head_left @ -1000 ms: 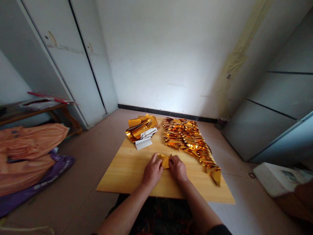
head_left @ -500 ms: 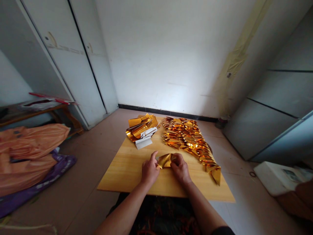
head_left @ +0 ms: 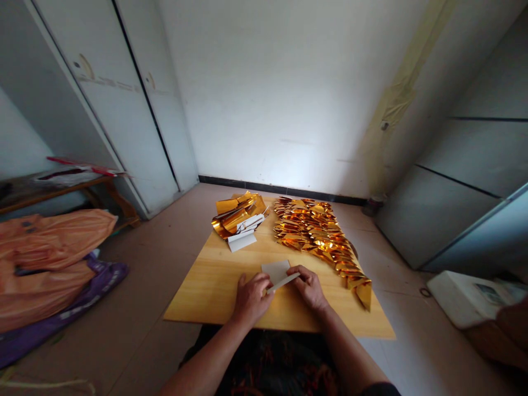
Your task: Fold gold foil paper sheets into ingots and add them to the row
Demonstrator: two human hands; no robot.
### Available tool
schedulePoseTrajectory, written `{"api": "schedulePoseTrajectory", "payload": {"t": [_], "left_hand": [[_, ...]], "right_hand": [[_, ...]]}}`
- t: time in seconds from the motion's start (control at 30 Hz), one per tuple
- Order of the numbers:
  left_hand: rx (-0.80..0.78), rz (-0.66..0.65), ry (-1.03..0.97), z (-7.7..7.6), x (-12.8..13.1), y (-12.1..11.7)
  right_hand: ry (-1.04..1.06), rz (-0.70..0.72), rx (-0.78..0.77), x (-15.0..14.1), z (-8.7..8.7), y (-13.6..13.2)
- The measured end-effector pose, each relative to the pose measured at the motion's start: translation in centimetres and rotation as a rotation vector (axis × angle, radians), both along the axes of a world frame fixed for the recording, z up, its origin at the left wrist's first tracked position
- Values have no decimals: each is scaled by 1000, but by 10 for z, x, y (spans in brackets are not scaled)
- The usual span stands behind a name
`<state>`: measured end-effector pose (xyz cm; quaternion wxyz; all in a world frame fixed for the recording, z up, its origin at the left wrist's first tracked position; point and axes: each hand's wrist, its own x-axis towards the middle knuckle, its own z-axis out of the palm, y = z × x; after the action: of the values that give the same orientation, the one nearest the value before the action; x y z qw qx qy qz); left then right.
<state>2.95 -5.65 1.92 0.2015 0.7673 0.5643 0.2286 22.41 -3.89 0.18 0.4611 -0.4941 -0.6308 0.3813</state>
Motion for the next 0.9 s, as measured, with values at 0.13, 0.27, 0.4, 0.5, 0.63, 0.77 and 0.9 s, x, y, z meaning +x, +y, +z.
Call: {"api": "schedulePoseTrajectory", "payload": {"t": [0.13, 0.27, 0.4, 0.5, 0.63, 0.77, 0.9], "left_hand": [[-10, -57, 22, 0, -3, -3], [1, -106, 47, -3, -6, -6], [22, -115, 62, -4, -8, -3], [34, -77, 52, -2, -7, 5], [58, 67, 56, -5, -2, 19], [75, 186, -13, -13, 3, 27], [106, 227, -36, -18, 8, 32]], "right_hand": [[23, 72, -13, 9, -2, -4], [-62, 145, 20, 19, -6, -7], [-191, 159, 56, 23, -3, -6], [-227, 127, 26, 18, 4, -1], [-322, -118, -23, -3, 7, 10], [-663, -385, -83, -28, 5, 17], [-916, -451, -35, -41, 4, 17]]}}
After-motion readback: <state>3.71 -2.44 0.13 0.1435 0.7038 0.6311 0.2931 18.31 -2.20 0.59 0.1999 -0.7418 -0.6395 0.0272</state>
